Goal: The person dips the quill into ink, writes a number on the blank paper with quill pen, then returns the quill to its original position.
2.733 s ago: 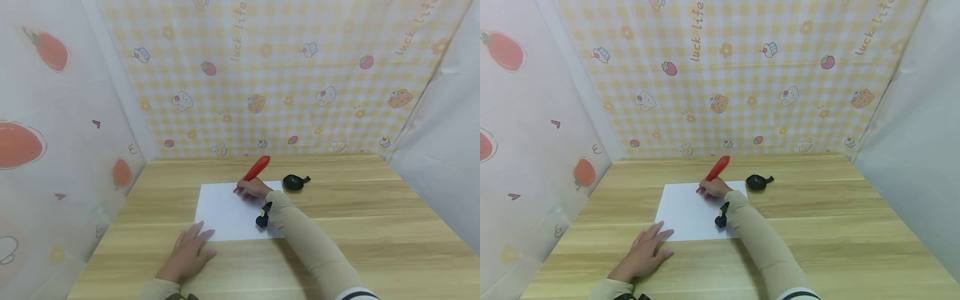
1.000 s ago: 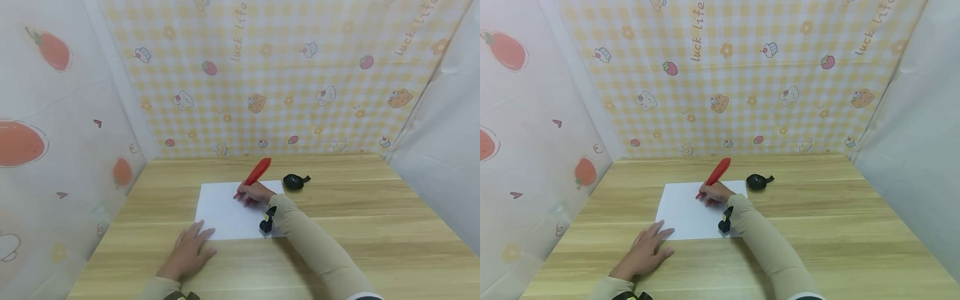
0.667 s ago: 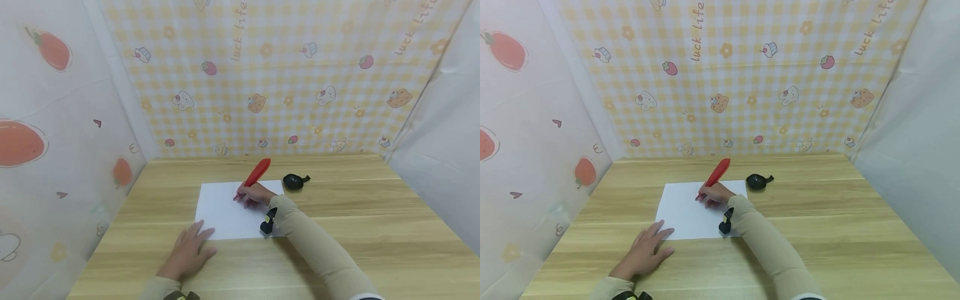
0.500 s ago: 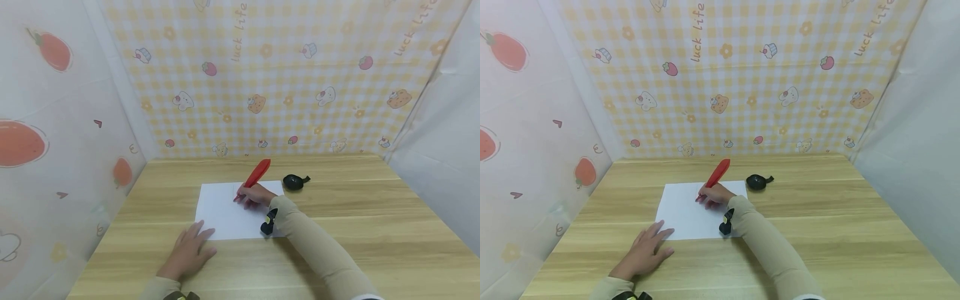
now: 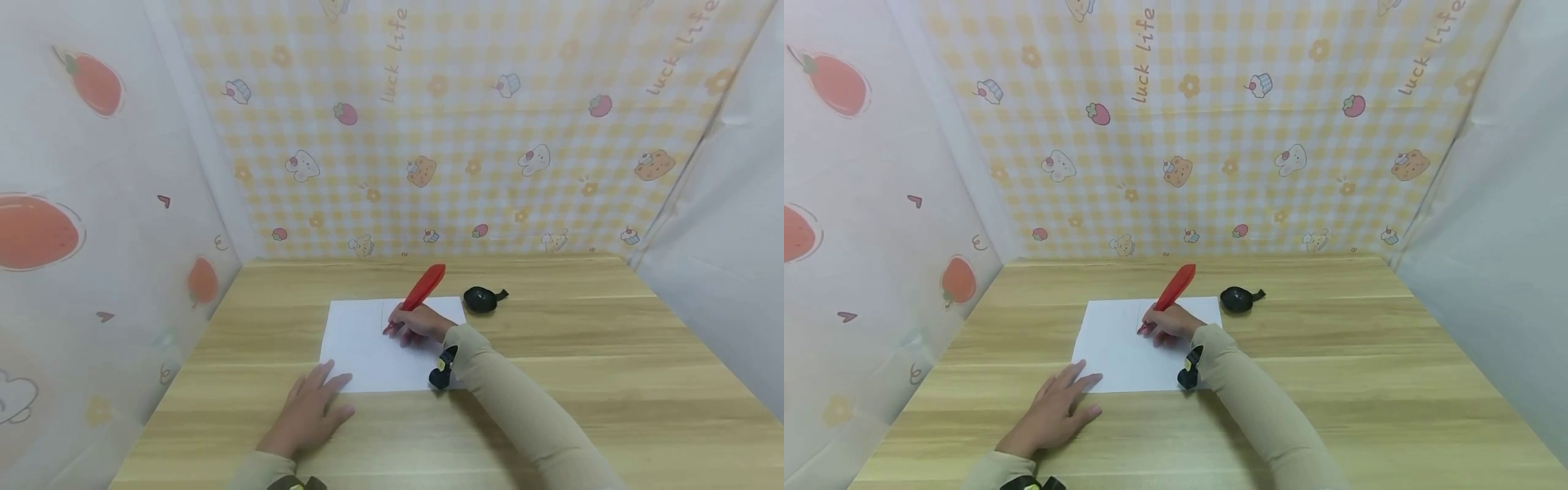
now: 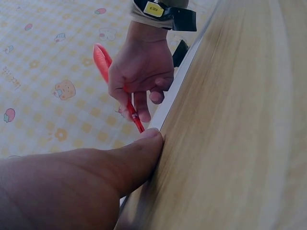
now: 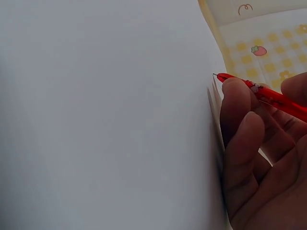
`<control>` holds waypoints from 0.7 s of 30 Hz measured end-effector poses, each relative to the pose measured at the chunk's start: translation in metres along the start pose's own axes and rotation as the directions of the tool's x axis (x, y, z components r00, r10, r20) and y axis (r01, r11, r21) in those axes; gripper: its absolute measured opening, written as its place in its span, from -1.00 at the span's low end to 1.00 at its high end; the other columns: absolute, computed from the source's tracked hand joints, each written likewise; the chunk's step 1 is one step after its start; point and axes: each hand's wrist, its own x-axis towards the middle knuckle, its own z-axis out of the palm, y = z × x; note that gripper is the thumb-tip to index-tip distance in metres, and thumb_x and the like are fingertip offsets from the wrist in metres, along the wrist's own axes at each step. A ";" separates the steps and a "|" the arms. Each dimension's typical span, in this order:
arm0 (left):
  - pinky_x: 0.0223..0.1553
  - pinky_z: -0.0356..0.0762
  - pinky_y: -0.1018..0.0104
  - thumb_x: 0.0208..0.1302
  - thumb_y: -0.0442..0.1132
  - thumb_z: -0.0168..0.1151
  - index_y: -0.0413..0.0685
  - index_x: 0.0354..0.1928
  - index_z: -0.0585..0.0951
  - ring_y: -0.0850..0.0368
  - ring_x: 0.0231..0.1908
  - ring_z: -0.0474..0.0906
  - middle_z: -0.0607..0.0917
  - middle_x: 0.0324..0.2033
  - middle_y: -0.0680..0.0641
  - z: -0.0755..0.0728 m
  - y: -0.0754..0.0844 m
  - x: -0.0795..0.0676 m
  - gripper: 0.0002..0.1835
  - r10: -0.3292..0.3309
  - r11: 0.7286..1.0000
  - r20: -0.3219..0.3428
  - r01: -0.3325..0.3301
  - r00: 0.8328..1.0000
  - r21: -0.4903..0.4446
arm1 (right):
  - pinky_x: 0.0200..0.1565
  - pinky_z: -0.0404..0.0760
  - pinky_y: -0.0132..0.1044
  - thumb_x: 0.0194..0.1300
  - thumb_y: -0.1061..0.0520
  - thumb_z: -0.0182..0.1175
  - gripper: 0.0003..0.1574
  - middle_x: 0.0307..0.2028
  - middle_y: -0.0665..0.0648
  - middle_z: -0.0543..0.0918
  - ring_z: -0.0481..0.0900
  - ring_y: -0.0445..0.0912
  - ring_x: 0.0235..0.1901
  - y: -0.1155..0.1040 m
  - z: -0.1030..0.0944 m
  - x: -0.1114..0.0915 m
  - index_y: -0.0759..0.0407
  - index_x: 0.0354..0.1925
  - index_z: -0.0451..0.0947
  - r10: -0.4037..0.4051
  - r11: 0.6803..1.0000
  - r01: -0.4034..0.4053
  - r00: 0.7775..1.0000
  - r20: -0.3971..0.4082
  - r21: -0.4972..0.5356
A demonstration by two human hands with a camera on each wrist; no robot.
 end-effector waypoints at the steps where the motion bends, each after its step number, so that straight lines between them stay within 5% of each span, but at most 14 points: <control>1: 0.38 -0.24 -0.25 0.30 0.21 0.15 0.12 0.30 0.48 -0.18 0.43 0.03 0.20 0.43 -0.20 0.000 0.000 0.000 -0.40 0.000 1.000 0.001 0.000 1.000 -0.001 | -0.57 0.51 -0.36 0.38 0.09 0.02 -0.74 -0.37 0.10 0.71 0.61 -0.12 -0.61 0.000 0.000 0.000 0.20 -0.19 0.59 -0.003 1.000 0.003 1.000 0.004 0.003; 21: 0.38 -0.25 -0.25 0.31 0.21 0.13 0.11 0.30 0.48 -0.18 0.43 0.02 0.19 0.43 -0.21 -0.001 0.001 0.001 -0.40 -0.004 1.000 0.010 0.004 1.000 -0.002 | -0.58 0.50 -0.37 0.34 0.15 -0.01 -0.77 -0.36 0.11 0.73 0.61 -0.11 -0.62 0.004 0.001 -0.008 0.22 -0.22 0.57 -0.045 0.999 0.044 0.998 0.051 0.022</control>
